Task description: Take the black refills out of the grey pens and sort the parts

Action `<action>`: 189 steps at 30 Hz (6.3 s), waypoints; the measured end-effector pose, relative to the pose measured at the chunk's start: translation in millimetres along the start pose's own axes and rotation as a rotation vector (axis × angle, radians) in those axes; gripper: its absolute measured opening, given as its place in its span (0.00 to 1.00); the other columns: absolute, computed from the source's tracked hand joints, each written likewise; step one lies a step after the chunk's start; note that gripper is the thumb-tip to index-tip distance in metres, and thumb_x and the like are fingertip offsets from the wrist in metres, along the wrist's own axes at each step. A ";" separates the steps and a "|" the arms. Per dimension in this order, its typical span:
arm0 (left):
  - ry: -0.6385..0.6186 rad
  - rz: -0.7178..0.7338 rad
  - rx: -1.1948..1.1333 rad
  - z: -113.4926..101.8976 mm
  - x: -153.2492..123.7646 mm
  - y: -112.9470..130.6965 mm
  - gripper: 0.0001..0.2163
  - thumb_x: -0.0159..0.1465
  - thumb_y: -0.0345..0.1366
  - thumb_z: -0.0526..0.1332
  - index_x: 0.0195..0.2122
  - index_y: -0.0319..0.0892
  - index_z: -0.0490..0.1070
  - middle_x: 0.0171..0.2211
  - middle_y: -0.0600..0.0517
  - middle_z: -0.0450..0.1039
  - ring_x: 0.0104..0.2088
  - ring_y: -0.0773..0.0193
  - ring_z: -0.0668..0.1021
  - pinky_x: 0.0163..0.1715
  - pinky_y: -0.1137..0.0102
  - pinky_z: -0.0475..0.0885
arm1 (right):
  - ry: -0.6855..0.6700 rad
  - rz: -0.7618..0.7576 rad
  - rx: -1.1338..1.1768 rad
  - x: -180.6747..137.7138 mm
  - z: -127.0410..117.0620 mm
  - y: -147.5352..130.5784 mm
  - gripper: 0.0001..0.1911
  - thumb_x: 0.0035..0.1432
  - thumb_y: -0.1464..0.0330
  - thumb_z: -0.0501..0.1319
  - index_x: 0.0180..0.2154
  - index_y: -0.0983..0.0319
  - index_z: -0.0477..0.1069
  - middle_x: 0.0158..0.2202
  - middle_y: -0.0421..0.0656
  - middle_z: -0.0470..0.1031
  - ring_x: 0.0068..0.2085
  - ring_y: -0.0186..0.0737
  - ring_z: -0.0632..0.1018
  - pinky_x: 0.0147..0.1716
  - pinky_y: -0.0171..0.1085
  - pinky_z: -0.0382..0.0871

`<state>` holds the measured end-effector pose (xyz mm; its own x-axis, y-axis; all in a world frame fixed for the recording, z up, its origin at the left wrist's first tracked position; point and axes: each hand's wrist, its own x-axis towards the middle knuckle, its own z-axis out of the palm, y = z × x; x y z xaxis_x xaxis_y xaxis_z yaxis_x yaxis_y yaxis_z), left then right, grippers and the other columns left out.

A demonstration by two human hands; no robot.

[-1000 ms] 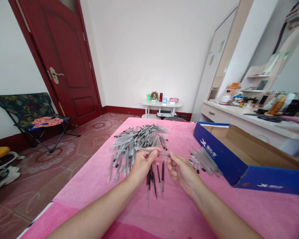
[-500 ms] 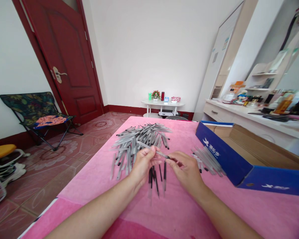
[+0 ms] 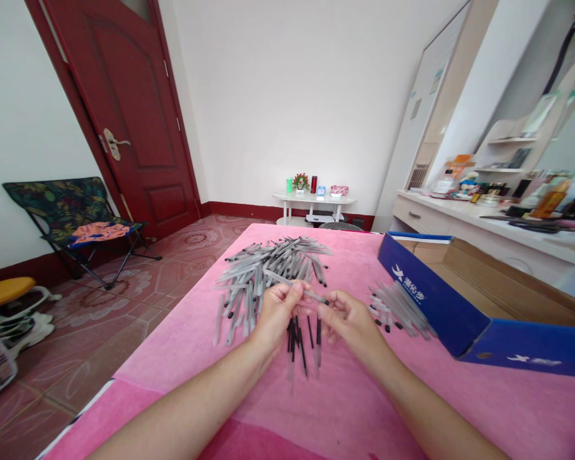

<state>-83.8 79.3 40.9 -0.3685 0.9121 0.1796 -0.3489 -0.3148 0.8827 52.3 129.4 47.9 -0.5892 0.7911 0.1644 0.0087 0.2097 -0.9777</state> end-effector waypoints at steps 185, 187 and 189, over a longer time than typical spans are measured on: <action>-0.383 -0.031 0.818 6.4 -10.3 -0.4 0.14 0.53 0.40 0.58 0.14 0.37 0.66 0.14 0.57 0.55 0.17 0.74 0.56 0.17 0.75 0.50 | 0.103 0.067 0.364 10.3 -19.2 5.5 0.13 0.48 0.61 0.62 0.29 0.65 0.72 0.25 0.41 0.72 0.18 0.26 0.66 0.17 0.28 0.61; -0.354 -0.086 0.740 9.3 -11.7 -1.2 0.15 0.52 0.41 0.59 0.14 0.37 0.65 0.13 0.57 0.55 0.16 0.74 0.56 0.17 0.76 0.51 | 0.121 0.056 0.377 10.9 -20.3 4.8 0.13 0.47 0.60 0.63 0.28 0.65 0.72 0.24 0.40 0.72 0.17 0.26 0.65 0.16 0.28 0.61; -0.333 -0.157 0.671 11.9 -12.3 -0.4 0.14 0.51 0.42 0.60 0.15 0.37 0.65 0.14 0.56 0.57 0.16 0.74 0.58 0.17 0.76 0.53 | 0.119 0.055 0.399 11.2 -21.2 3.4 0.12 0.47 0.61 0.63 0.28 0.65 0.72 0.23 0.40 0.72 0.17 0.26 0.65 0.16 0.28 0.61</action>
<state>-68.9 71.3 43.5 -0.0414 0.9975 0.0580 0.2613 -0.0452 0.9642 62.9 151.2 49.2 -0.4986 0.8608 0.1019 -0.2899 -0.0549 -0.9555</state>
